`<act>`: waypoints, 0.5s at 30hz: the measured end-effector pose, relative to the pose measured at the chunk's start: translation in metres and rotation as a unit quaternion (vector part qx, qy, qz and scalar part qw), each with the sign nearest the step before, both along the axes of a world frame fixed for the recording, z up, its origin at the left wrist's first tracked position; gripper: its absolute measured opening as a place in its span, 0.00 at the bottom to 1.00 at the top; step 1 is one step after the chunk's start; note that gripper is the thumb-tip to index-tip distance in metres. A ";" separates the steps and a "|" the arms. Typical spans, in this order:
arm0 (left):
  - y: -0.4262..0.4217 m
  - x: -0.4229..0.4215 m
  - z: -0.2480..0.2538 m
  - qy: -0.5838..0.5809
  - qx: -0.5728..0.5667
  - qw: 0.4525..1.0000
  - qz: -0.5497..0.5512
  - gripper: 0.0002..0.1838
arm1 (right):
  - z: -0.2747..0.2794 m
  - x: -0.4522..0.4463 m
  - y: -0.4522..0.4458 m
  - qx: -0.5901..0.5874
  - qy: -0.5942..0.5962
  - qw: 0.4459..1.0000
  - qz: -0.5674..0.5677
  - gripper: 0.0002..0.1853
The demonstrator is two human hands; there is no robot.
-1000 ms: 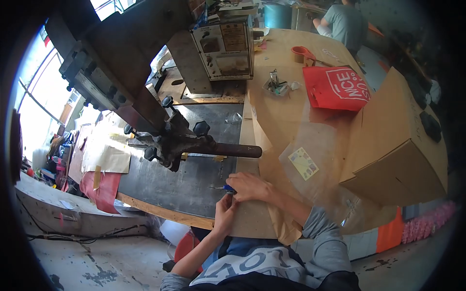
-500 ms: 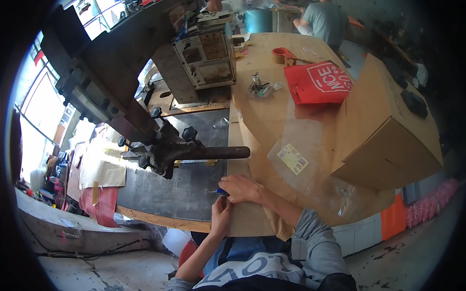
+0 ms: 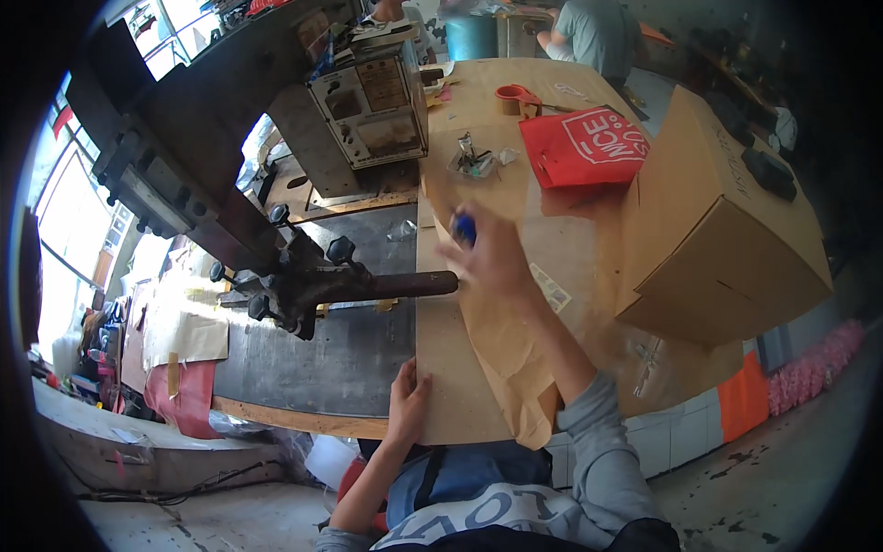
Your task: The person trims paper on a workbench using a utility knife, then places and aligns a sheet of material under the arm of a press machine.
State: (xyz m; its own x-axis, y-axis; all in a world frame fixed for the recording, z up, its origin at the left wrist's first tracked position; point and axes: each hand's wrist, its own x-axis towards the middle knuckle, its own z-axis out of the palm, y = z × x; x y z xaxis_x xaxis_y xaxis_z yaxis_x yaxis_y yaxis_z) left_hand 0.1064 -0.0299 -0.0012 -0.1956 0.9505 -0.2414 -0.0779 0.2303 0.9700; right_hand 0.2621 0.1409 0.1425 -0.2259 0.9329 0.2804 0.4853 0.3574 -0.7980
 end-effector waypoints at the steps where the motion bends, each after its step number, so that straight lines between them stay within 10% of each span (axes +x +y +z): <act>1: 0.001 0.000 0.002 0.005 -0.001 1.000 -0.004 0.18 | -0.007 0.000 0.026 0.035 -0.025 0.998 -0.047 0.19; 11: -0.003 -0.003 -0.009 0.103 0.025 0.994 -0.029 0.21 | -0.087 -0.006 0.138 0.120 -0.413 0.869 -0.245 0.13; 15: 0.000 -0.002 0.008 0.119 0.016 0.992 -0.033 0.21 | -0.074 -0.048 0.138 0.195 -0.215 0.952 0.093 0.21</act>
State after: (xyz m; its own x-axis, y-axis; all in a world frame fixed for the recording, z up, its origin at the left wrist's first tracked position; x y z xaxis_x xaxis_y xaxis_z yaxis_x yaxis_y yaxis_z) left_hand 0.1046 -0.0295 0.0073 -0.1815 0.9693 -0.1656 0.1690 0.1966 0.9658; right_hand 0.2142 0.2786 0.0681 -0.5491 0.7099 0.4411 0.6373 0.6971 -0.3285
